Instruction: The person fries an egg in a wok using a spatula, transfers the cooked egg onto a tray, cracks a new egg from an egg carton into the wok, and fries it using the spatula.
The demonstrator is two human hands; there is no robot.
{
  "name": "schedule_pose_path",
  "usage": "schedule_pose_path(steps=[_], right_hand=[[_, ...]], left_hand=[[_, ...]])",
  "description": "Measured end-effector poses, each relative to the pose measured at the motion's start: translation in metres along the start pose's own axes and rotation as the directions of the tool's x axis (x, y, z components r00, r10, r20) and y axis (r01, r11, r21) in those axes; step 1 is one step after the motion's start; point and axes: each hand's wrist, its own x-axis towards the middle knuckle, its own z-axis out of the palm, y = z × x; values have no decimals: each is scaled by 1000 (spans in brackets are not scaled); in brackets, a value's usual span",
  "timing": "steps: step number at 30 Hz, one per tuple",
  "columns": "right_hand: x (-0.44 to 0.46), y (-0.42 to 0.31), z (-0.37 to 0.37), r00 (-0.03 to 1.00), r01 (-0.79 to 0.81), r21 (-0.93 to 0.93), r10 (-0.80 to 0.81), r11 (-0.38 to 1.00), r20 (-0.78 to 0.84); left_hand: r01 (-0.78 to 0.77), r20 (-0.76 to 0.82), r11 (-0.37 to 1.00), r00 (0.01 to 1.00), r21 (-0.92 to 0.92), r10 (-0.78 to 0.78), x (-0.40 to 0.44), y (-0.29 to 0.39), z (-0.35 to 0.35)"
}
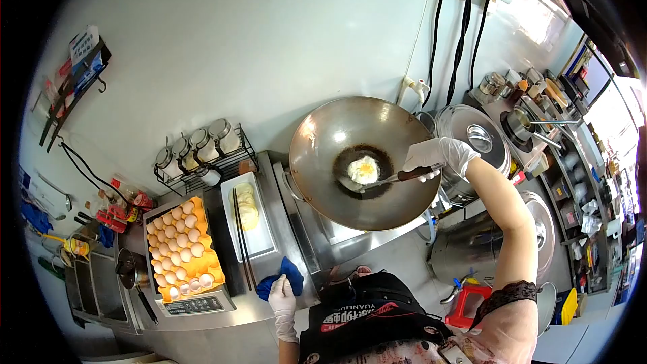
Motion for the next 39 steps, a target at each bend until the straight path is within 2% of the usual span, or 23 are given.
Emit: schedule_pose_path(steps=[5, 7, 9, 11, 13, 14, 19, 21, 24, 29, 31, 38, 39], right_hand=[[-13, 16, -4, 993, 58, 127, -70, 990, 91], [-19, 23, -4, 995, 40, 138, -52, 990, 87], [-25, 30, -4, 991, 92, 131, -104, 987, 89], [-34, 34, -8, 996, 56, 91, -62, 994, 63], [-42, 36, -8, 999, 38, -57, -37, 998, 17], [-50, 33, -10, 1000, -17, -37, 17, 999, 12], [-29, 62, -15, 998, 32, -124, -38, 992, -47], [-25, 63, -16, 998, 14, -329, -34, 944, -54], [-22, 54, -15, 995, -8, -435, -34, 901, -91], [-15, 47, -11, 987, -10, -452, -65, 892, -150], [-11, 44, -10, 984, -63, -431, -16, 900, -177], [-2, 40, -4, 978, -85, -480, -19, 873, -208], [1, 41, -1, 967, -59, -520, -80, 852, -241]], left_hand=[[-25, -5, 1000, 1000, 7, 25, 1, -3, 1], [-26, 0, 1000, 1000, 7, 26, 0, -5, 2], [-28, 4, 1000, 1000, 3, 28, 2, -4, 5], [-29, 8, 1000, 1000, -2, 29, 4, -3, 7], [-25, 12, 1000, 1000, -1, 25, 5, -1, 10], [-25, 14, 1000, 1000, -2, 25, 6, 0, 10], [-34, 14, 999, 999, -27, 34, 9, 7, 12], [-42, 12, 999, 999, -23, 42, 9, 8, 12], [-45, 8, 999, 999, -23, 45, 10, 9, 12], [-28, 6, 1000, 1000, -14, 28, 6, 7, 12], [-21, 8, 1000, 1000, -4, 21, 4, 5, 11], [-31, 13, 999, 999, 30, 31, 2, 2, 10], [-28, 13, 999, 1000, 26, 28, 3, 2, 11]])
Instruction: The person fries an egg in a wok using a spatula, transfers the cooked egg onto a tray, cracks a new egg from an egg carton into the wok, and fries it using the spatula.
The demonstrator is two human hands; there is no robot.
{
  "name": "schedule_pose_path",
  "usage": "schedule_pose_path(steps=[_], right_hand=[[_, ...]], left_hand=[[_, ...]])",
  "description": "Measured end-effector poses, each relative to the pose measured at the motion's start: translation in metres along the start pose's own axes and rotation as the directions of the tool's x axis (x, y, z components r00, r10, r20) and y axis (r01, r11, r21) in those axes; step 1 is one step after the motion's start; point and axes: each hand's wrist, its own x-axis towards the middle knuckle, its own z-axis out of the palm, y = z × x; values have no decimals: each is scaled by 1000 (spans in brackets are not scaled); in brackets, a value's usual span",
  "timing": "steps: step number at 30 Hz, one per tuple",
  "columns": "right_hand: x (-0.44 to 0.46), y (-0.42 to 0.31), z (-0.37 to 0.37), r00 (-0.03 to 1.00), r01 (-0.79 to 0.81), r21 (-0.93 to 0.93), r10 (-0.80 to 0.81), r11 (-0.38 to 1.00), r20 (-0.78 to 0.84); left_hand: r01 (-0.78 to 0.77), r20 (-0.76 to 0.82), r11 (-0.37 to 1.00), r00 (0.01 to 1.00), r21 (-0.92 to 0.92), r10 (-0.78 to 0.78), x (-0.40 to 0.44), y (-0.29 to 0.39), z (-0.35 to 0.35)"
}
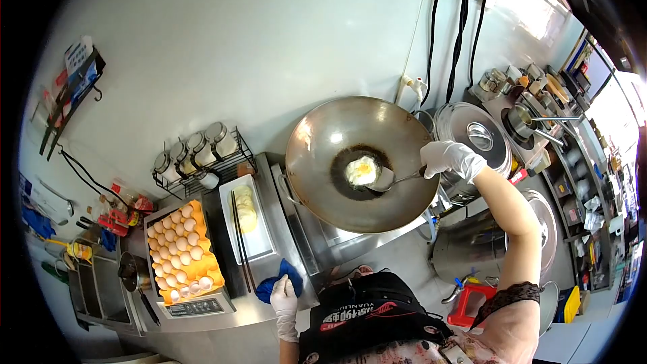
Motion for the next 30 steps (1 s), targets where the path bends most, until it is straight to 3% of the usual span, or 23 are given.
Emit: schedule_pose_path(steps=[4, 13, 16, 23, 28, 30], right_hand=[[14, 8, 22, 989, 32, -41, -38, 999, -143], [-3, 6, 25, 994, -34, 84, 43, 996, -104], [-2, 13, 33, 983, 21, 112, -1, 994, -184], [10, 16, 34, 987, 23, 149, 2, 989, -160], [29, 26, 27, 974, 141, 113, -117, 984, -196], [39, 26, 4, 978, 179, 99, -166, 979, -128]], left_hand=[[15, 10, 1000, 1000, -6, -15, 5, 6, 0], [-10, 8, 1000, 1000, -3, 10, 9, 8, 2], [-12, 5, 1000, 1000, 4, 12, 9, 7, 4], [20, -13, 1000, 1000, -17, -20, 9, 11, 2], [28, -38, 1000, 999, 4, -28, 3, 6, -1], [41, -46, 999, 998, -10, -42, 1, 6, -4]])
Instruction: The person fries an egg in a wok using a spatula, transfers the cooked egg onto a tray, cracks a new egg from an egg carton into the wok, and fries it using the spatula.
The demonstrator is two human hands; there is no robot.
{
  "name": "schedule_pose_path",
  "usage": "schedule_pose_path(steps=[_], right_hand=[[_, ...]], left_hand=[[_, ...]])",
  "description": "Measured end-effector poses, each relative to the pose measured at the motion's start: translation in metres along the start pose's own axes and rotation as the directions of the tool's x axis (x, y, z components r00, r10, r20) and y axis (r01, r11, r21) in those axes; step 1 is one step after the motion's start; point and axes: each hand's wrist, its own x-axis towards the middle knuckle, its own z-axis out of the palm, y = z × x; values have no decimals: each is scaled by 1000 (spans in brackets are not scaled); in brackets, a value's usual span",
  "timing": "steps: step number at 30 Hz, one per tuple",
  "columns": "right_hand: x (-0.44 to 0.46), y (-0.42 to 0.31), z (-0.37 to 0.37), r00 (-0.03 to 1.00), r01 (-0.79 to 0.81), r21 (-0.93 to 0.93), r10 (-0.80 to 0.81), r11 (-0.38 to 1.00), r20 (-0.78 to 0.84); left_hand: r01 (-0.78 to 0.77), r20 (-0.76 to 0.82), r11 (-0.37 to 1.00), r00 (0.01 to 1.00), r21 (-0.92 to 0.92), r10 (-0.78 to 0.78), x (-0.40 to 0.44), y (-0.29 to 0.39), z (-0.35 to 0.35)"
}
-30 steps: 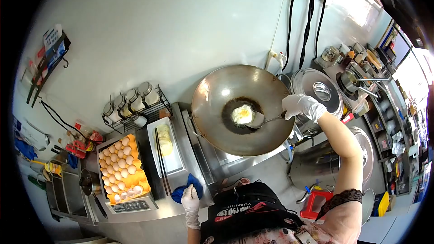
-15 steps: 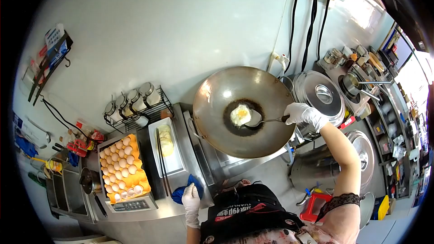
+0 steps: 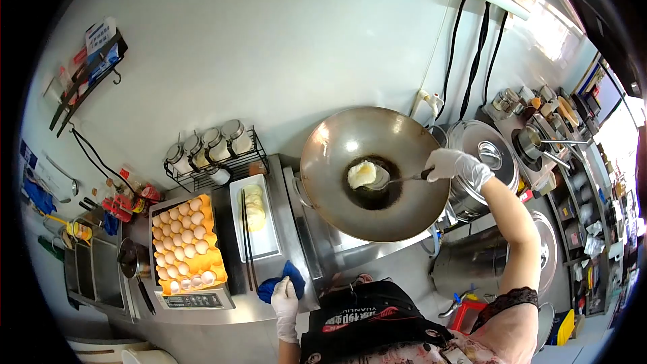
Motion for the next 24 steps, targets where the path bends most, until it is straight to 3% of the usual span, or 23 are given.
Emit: schedule_pose_path(steps=[4, 5, 8, 12, 15, 20, 22, 24], right_hand=[[15, -45, -76, 976, -193, 4, 192, 981, 101], [9, -67, -94, 976, -215, -24, 216, 976, 19], [23, -76, -122, 978, -182, -63, 187, 981, 89], [0, -73, -117, 980, -182, -145, 191, 973, 51], [-22, -52, -97, 976, -212, -334, 214, 918, -32], [-55, -16, -68, 961, -277, -360, 267, 891, -76], [-73, -20, -57, 915, -403, -340, 372, 850, -154], [-80, -2, -35, 921, -389, -326, 351, 862, -171]], left_hand=[[15, -14, 1000, 1000, 5, -15, -7, -9, 0], [18, -13, 1000, 1000, 5, -18, -8, -9, 1], [28, -19, 1000, 999, -9, -28, -11, -7, 1], [64, -34, 997, 997, -45, -65, -12, -1, 1], [44, -21, 998, 999, -37, -45, -12, -2, 2], [-33, 42, 999, 999, -14, 34, -1, -5, 9], [-38, 61, 998, 997, -57, 41, 8, 1, 12], [-57, 68, 996, 996, -63, 61, 15, 6, 16]])
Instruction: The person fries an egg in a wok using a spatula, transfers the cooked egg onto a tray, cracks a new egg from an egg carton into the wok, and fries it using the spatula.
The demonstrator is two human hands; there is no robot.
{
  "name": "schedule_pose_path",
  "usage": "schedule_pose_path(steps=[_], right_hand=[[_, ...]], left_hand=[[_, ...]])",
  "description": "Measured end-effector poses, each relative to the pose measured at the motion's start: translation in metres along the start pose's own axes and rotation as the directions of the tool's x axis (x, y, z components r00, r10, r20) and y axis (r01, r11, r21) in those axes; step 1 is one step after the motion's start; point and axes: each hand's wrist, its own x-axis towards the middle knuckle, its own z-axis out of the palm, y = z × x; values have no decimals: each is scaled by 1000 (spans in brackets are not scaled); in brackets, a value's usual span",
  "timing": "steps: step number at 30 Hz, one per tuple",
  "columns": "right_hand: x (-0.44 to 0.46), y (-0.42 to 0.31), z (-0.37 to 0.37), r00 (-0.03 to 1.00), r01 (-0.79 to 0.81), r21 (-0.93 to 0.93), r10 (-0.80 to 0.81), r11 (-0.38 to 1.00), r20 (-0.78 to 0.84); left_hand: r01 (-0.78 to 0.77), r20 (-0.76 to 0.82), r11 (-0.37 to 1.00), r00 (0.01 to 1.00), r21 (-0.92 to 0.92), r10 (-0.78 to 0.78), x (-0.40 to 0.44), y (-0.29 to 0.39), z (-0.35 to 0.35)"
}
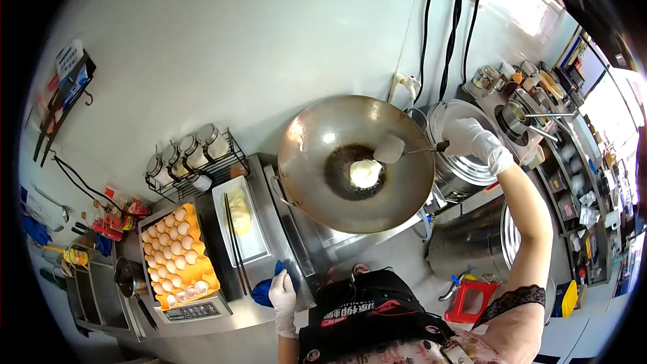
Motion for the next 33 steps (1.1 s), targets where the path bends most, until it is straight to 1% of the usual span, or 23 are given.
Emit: schedule_pose_path(steps=[2, 3, 4, 6, 7, 8, 10, 12, 14, 15, 16, 18, 19, 22, 23, 24, 26, 30, 33], right_hand=[[-6, 5, 25, 996, -23, 28, 26, 999, -90], [-12, 4, 33, 987, -6, 35, 11, 999, -158], [-19, 1, 41, 988, -8, 39, 14, 999, -157], [-29, -5, 53, 963, -52, 143, 88, 988, -255], [-32, -5, 59, 953, -27, 169, 76, 985, -292], [-36, -8, 63, 953, -28, 172, 78, 985, -291], [-45, -18, 71, 932, -29, 199, 98, 980, -349], [-49, -27, 88, 867, -17, 158, 94, 987, -489], [-50, -36, 106, 814, -16, 145, 97, 989, -573], [-52, -45, 112, 780, -40, 168, 136, 985, -611], [-54, -51, 116, 782, -38, 169, 135, 985, -608], [-55, -60, 126, 739, -76, 202, 191, 976, -646], [-55, -61, 132, 731, -68, 152, 153, 986, -665], [-63, -71, 125, 707, -56, 178, 165, 982, -688], [-63, -71, 127, 706, -90, 159, 176, 983, -687], [-64, -72, 128, 707, -90, 160, 176, 983, -686], [-69, -72, 128, 707, -91, 214, 215, 973, -674], [-75, -73, 139, 701, -102, 255, 251, 962, -667], [-79, -77, 147, 706, -117, 301, 292, 946, -646]], left_hand=[[-18, 6, 1000, 1000, -4, 18, 6, 5, 4], [-26, 10, 999, 1000, -27, 26, 9, 8, 6], [-33, 12, 998, 999, -49, 33, 10, 10, 6], [-57, 15, 997, 998, -45, 58, 12, 10, 8], [-39, 31, 998, 999, -46, 41, 12, 11, 8], [-21, 46, 999, 999, -47, 23, 12, 12, 8], [-21, 49, 999, 999, -43, 23, 11, 10, 8], [-17, 52, 999, 998, -36, 19, 8, 4, 8], [-25, 48, 999, 999, -22, 26, 6, 0, 7], [-23, 49, 1000, 999, -21, 24, 5, -1, 6], [-14, 52, 1000, 999, -7, 14, 3, -2, 5], [-4, 55, 1000, 999, 7, 3, 2, -1, 3], [-20, 45, 1000, 999, 10, 20, 1, -1, 3], [-36, 42, 999, 999, 14, 35, 1, 1, 2], [-37, 45, 999, 998, 13, 36, 1, 2, 2], [-36, 46, 999, 998, 14, 35, 2, 3, 2], [-36, 45, 999, 998, -2, 36, 3, 5, 3], [-23, 33, 1000, 999, -4, 23, 3, 7, 6], [-42, 24, 999, 999, -3, 42, 2, 8, 5]])
